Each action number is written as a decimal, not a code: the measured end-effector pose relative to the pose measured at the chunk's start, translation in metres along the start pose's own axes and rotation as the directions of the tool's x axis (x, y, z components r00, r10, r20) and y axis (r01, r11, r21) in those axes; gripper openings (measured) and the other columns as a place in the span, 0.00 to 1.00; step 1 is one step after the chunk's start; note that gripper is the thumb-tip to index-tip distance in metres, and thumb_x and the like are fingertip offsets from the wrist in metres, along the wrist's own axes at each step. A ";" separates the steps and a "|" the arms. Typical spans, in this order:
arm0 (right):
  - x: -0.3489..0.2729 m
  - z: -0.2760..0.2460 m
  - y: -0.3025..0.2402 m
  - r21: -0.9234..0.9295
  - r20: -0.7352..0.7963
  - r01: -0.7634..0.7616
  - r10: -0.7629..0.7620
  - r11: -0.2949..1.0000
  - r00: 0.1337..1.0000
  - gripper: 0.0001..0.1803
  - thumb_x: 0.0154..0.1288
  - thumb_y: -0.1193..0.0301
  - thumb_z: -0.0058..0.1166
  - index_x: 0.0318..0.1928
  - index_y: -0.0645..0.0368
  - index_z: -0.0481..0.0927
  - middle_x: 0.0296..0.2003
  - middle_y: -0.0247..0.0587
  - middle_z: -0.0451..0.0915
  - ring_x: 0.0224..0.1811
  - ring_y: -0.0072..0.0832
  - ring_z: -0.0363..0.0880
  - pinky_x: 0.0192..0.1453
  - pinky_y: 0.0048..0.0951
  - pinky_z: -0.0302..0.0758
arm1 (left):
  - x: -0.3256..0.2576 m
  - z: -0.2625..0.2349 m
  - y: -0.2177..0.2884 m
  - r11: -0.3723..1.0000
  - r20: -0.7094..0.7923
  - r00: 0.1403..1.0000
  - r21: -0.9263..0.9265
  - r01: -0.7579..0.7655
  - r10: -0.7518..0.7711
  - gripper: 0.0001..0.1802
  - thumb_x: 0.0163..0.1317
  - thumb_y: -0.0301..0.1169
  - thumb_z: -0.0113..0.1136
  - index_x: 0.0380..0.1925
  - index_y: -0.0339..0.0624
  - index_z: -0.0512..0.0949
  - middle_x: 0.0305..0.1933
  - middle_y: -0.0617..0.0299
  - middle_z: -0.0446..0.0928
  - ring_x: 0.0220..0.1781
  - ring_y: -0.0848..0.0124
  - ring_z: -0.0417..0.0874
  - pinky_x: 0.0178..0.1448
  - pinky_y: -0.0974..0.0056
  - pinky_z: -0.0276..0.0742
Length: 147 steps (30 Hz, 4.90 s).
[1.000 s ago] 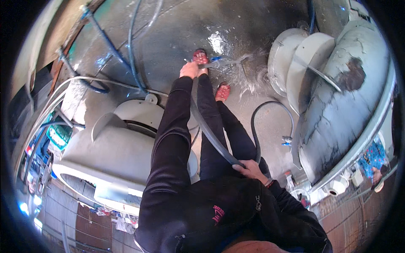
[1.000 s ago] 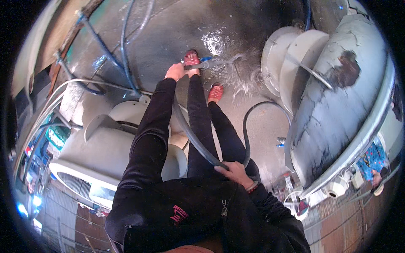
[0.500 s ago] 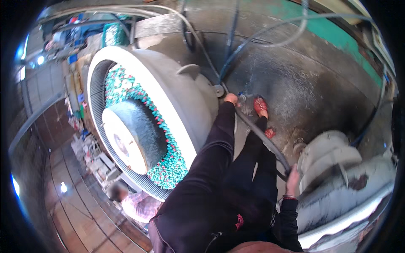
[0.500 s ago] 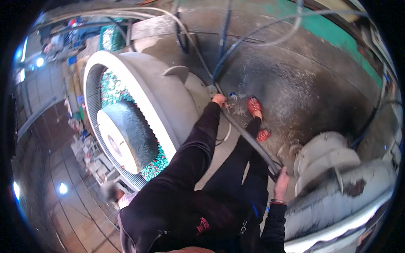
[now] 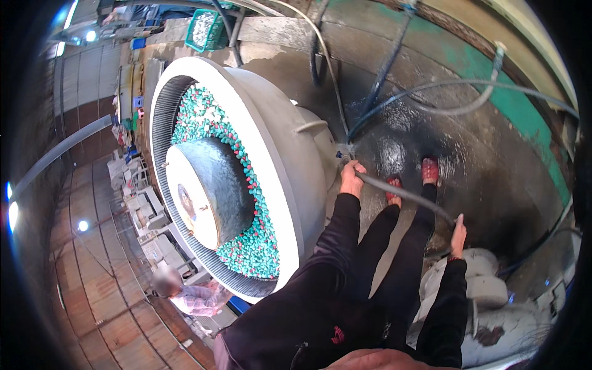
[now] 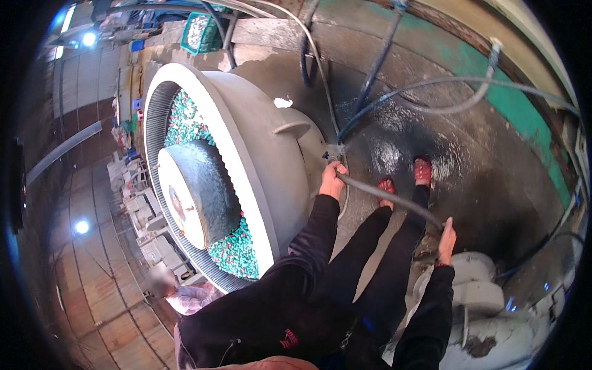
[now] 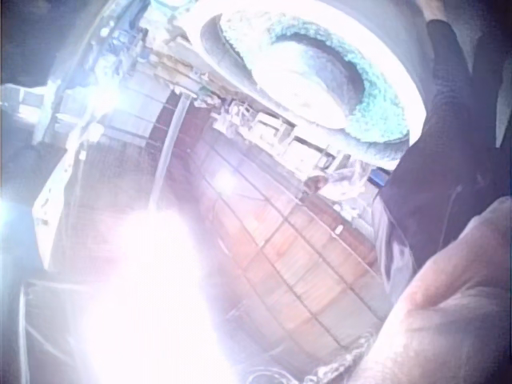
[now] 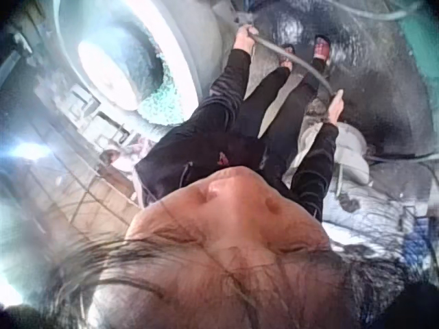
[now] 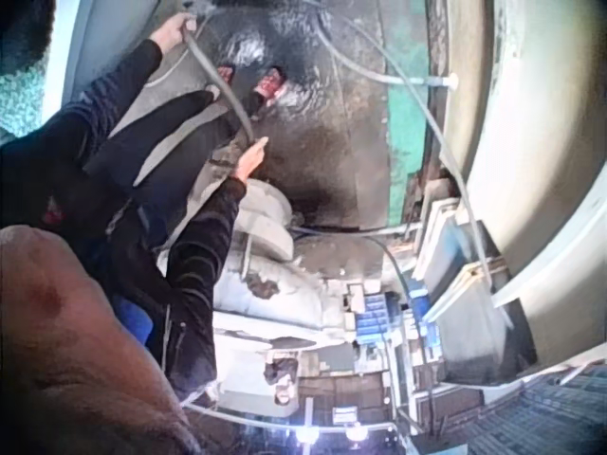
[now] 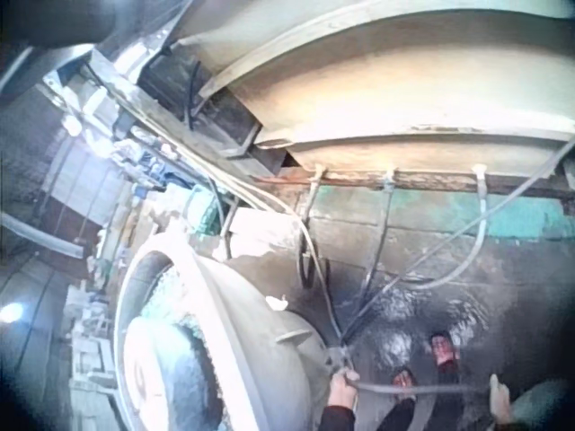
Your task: The person uses a hose to spray water on the factory floor, moving around machinery and crates to clean different areas. They direct the water stream across the floor and toward equipment bases, then rinse a blue crate containing small items.
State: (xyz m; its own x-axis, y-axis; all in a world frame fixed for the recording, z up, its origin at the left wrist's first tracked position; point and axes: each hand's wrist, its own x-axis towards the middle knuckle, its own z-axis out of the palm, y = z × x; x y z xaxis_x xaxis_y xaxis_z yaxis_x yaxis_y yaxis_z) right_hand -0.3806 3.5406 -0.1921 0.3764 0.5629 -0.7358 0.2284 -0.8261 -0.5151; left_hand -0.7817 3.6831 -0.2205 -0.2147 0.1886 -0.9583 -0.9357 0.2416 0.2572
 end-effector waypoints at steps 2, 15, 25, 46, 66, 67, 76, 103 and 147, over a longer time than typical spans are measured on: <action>0.015 0.012 -0.022 0.111 0.158 -0.005 -0.013 0.994 0.987 0.33 0.68 0.48 0.39 0.38 0.72 0.76 0.34 0.50 0.79 0.41 0.32 0.75 0.46 0.34 0.68 | -0.003 0.029 0.000 0.999 0.015 0.999 0.002 -0.052 0.052 0.11 0.60 0.23 0.46 0.19 0.44 0.60 0.15 0.66 0.58 0.13 0.74 0.59 0.16 0.69 0.59; 0.084 0.067 -0.121 -0.595 0.591 0.384 0.060 0.706 0.805 0.32 0.69 0.48 0.34 0.59 0.63 0.60 0.47 0.64 0.74 0.50 0.58 0.71 0.51 0.51 0.68 | 0.080 0.139 0.012 0.932 -0.054 0.937 0.130 -0.337 0.346 0.08 0.58 0.20 0.49 0.25 0.40 0.62 0.16 0.64 0.60 0.13 0.75 0.61 0.14 0.68 0.59; 0.066 0.069 -0.159 -0.684 0.571 0.458 0.025 0.568 0.820 0.32 0.69 0.48 0.32 0.53 0.67 0.67 0.32 0.64 0.78 0.37 0.57 0.78 0.41 0.52 0.73 | 0.098 0.142 0.023 0.983 -0.007 0.984 0.048 -0.177 0.177 0.11 0.63 0.29 0.55 0.27 0.41 0.63 0.17 0.65 0.62 0.14 0.74 0.63 0.17 0.68 0.62; 0.049 -0.049 -0.203 -0.553 0.501 0.239 0.089 0.798 0.861 0.14 0.64 0.63 0.49 0.44 0.58 0.76 0.29 0.37 0.78 0.30 0.22 0.75 0.33 0.24 0.70 | -0.030 -0.028 -0.109 0.845 -0.299 0.953 -0.522 -0.116 -0.054 0.09 0.64 0.31 0.52 0.27 0.41 0.66 0.19 0.63 0.62 0.15 0.72 0.63 0.16 0.65 0.63; -0.035 -0.169 -0.418 -0.773 0.534 0.577 -0.220 0.262 0.816 0.11 0.68 0.64 0.44 0.39 0.55 0.77 0.24 0.34 0.79 0.24 0.21 0.77 0.23 0.26 0.68 | -0.038 -0.195 -0.094 0.176 -0.392 0.918 -0.909 -0.377 -0.064 0.14 0.62 0.35 0.54 0.40 0.37 0.66 0.21 0.55 0.72 0.15 0.66 0.73 0.14 0.60 0.68; -0.057 -0.146 -0.441 -0.762 0.575 0.626 -0.271 0.168 0.772 0.11 0.68 0.63 0.44 0.39 0.55 0.77 0.24 0.33 0.79 0.26 0.20 0.77 0.24 0.24 0.67 | -0.038 -0.199 -0.098 0.155 -0.413 0.908 -0.904 -0.398 -0.073 0.14 0.62 0.35 0.54 0.40 0.37 0.66 0.21 0.55 0.72 0.15 0.66 0.73 0.14 0.60 0.68; -0.126 -0.002 -0.491 -0.566 0.822 0.813 -0.164 -0.135 0.545 0.12 0.67 0.71 0.43 0.43 0.65 0.76 0.28 0.41 0.78 0.30 0.26 0.75 0.38 0.28 0.73 | -0.080 -0.220 -0.135 0.201 -0.649 0.656 -0.753 -0.627 -0.385 0.21 0.60 0.37 0.58 0.45 0.35 0.64 0.19 0.54 0.73 0.12 0.64 0.73 0.12 0.60 0.68; 0.024 0.160 -0.631 -0.215 0.794 0.867 0.436 -0.450 0.423 0.10 0.67 0.66 0.47 0.40 0.58 0.76 0.23 0.37 0.78 0.19 0.21 0.73 0.19 0.19 0.65 | -0.196 -0.082 -0.166 -0.589 -0.533 0.644 -0.300 -0.750 -0.548 0.19 0.62 0.33 0.55 0.47 0.46 0.57 0.16 0.64 0.60 0.09 0.73 0.61 0.10 0.65 0.60; 0.101 0.003 -0.329 0.553 0.790 -0.015 0.519 -0.833 0.326 0.69 0.36 0.54 0.73 0.70 0.46 0.34 0.52 0.55 0.61 0.55 0.52 0.66 0.53 0.53 0.71 | 0.021 0.260 -0.637 0.154 -0.264 0.350 -0.938 -0.311 -0.899 0.21 0.57 0.25 0.54 0.48 0.40 0.59 0.26 0.51 0.74 0.28 0.58 0.79 0.30 0.55 0.76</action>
State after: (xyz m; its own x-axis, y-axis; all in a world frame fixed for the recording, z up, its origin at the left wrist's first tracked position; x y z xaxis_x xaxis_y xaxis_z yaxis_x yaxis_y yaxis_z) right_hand -0.4206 3.8697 -0.0982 -0.4680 -0.2246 -0.8547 -0.6925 0.6940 0.1968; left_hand -0.1173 3.7801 -0.3726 0.6920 -0.4025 -0.5993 -0.3401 -0.9140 0.2212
